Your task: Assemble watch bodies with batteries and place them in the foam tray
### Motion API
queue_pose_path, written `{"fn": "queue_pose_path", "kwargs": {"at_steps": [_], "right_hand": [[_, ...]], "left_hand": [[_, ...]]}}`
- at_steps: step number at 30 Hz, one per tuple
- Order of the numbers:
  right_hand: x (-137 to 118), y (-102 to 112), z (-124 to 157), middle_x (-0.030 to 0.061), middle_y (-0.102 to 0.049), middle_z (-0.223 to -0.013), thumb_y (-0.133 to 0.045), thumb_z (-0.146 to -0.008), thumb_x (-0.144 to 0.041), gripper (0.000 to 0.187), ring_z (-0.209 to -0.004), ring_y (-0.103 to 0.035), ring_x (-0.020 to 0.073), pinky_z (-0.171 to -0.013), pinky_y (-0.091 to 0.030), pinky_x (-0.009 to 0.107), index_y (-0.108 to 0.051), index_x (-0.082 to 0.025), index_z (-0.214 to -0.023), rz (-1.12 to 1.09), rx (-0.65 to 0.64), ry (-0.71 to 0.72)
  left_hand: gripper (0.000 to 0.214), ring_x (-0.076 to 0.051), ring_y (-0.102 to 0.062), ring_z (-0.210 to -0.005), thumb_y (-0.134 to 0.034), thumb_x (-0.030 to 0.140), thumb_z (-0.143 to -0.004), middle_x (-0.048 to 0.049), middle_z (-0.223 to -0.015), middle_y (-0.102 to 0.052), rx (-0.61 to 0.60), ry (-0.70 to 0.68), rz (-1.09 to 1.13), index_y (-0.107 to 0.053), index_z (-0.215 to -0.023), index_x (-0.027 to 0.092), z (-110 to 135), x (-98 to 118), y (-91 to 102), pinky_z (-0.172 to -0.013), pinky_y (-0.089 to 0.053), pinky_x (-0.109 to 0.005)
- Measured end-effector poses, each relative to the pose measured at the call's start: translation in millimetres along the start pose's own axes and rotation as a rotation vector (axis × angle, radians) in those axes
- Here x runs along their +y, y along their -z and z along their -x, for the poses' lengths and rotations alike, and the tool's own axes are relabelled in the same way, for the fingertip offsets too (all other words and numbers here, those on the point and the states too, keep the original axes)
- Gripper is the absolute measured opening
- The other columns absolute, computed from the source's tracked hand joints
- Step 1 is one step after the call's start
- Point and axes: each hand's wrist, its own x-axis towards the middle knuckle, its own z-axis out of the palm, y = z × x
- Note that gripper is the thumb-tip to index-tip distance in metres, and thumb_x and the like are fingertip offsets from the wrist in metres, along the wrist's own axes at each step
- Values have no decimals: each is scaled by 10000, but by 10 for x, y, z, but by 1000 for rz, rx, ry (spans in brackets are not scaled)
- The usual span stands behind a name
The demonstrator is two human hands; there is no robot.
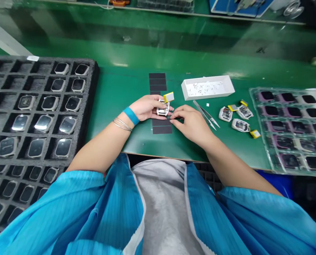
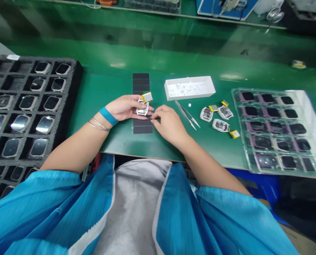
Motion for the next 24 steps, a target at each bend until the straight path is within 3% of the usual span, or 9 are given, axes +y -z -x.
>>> {"fn": "queue_pose_path", "kwargs": {"at_steps": [7,18,21,24], "right_hand": [[-41,-10,-39,74,-646,-1025,-715,-818,-162,70,-1032,-643,259,-977,-507,438,-742,-201,-767,-26,-2,-85],[6,-231,142,125,-603,-1102,-525,-920,-186,95,-1061,-552,310,-985,-462,550,-576,-230,-853,69,141,75],[-57,-170,279,117,-616,-1100,-524,-947,-235,82,-1050,-558,309,-992,-442,566,-575,-240,-883,118,233,130],[-132,30,280,104,-636,-1080,-567,-959,-308,87,-1070,-591,311,-1015,-442,571,-599,-259,-894,79,331,200]], "left_hand": [[202,-179,-758,-799,-715,12,-789,-76,-860,-771,13,10,18,-609,-903,141,8,13,-13,-1014,-561,-552],[198,-164,-751,-771,-670,-7,-815,-69,-869,-768,53,15,31,-616,-936,140,22,36,-47,-986,-581,-544],[208,-149,-746,-763,-647,-22,-814,-56,-847,-766,35,10,38,-617,-937,143,3,22,-34,-995,-579,-532],[224,-155,-748,-764,-671,-15,-783,-53,-848,-766,9,3,32,-614,-924,150,-9,3,-27,-978,-589,-517]]}}
